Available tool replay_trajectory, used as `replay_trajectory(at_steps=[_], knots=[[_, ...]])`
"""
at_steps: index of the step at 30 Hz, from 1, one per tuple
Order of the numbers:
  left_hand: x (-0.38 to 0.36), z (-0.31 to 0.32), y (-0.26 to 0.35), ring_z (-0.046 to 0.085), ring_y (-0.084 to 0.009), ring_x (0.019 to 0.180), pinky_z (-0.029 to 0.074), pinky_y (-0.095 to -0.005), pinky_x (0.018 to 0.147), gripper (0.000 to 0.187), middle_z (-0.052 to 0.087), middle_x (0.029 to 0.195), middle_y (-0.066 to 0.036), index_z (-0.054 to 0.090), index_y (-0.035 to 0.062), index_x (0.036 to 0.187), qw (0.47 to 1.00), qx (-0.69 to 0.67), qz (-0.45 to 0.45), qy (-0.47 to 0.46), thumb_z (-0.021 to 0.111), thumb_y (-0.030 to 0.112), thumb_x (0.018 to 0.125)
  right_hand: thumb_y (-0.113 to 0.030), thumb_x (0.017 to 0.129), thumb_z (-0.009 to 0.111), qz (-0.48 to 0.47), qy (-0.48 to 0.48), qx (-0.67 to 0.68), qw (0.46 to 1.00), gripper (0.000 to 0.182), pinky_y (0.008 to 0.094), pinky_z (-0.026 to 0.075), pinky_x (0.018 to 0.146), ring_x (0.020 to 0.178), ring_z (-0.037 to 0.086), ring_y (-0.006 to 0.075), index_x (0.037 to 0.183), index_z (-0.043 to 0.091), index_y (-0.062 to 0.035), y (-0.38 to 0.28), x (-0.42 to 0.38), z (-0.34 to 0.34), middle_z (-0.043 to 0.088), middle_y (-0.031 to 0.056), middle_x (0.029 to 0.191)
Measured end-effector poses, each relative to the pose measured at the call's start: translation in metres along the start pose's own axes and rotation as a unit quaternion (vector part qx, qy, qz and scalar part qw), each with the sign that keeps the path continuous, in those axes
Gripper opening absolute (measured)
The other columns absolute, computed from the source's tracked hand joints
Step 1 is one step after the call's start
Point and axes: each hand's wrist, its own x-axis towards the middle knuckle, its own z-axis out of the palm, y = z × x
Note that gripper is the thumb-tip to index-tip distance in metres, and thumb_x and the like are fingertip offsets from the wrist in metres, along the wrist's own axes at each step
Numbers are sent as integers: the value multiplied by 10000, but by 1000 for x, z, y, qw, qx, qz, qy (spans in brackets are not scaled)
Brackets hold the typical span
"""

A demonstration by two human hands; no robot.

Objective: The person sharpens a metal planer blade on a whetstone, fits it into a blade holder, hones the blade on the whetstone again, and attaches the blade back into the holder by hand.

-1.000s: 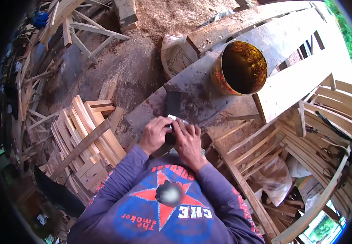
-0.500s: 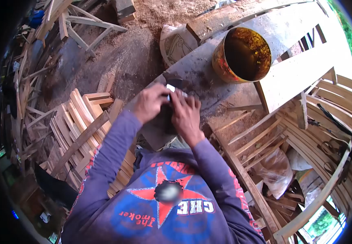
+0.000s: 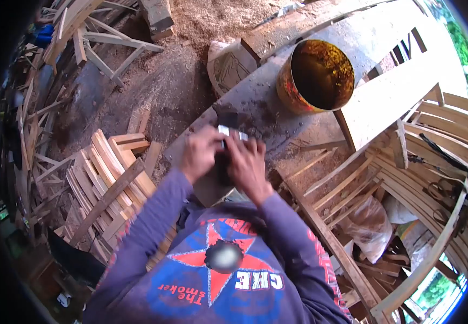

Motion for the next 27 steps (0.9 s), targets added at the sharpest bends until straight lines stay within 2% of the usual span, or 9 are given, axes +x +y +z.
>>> replay_trajectory(at_steps=[2,6,8,12,14,16,20,25,27], knots=[[34,-11,-9,714,-370,933,567,-437,822,222,704,988,-172,715,22,1027,999,-32,-16,-5,713,-20,810,-32,783,629,8,41,24,999,630,454,389,991,1109,580,306,1408,582,-93,3,31,6,651,97,1427],[-33,5,7,722,-352,951,570,-433,851,221,706,974,-160,724,25,998,998,-43,-30,-19,784,32,785,-39,814,647,-4,35,13,999,574,447,399,987,1113,594,304,1384,609,-93,-5,-43,9,684,94,1377],[-32,13,4,724,-350,942,572,-435,844,192,707,964,-155,725,26,988,998,-45,-49,8,761,12,800,-85,915,651,9,20,29,999,483,448,401,969,1076,618,314,1397,622,-103,-4,-31,5,697,117,1358],[39,-13,-13,724,-363,954,577,-427,849,220,713,996,-173,724,31,1042,998,-46,-37,-23,745,25,824,-44,816,643,11,22,3,1000,625,476,406,943,1103,582,313,1435,565,-89,1,21,0,692,100,1349],[3,-11,-6,725,-359,973,579,-434,857,227,716,1006,-166,727,34,1058,999,-18,11,-50,747,9,833,-50,807,654,16,-29,6,999,617,472,403,970,1105,589,307,1418,581,-88,-2,-4,3,684,100,1374],[-48,13,-2,718,-358,998,573,-434,869,253,706,1017,-154,737,49,1058,998,-47,-48,8,753,7,809,-59,777,679,11,15,22,1000,625,459,391,1023,1107,610,283,1398,613,-91,-10,-47,8,660,103,1440],[28,-8,-12,714,-377,920,570,-448,808,208,697,986,-173,719,25,1044,1000,-21,0,2,708,-1,839,-67,811,644,11,2,-12,1000,524,471,404,939,1066,605,303,1333,599,-80,-1,32,0,684,113,1348],[-45,12,4,726,-373,945,580,-439,835,259,721,997,-166,745,58,1051,999,-40,-24,7,766,-2,799,-104,882,682,2,-2,13,1000,519,452,404,1004,1124,611,265,1394,606,-92,-6,-50,5,675,93,1402],[-32,9,5,726,-367,957,582,-423,847,270,729,1005,-161,746,47,1056,999,-28,-39,6,752,-27,797,-66,816,671,6,-15,-2,1000,580,460,403,1009,1139,605,294,1391,602,-81,-8,-30,1,655,114,1429]])
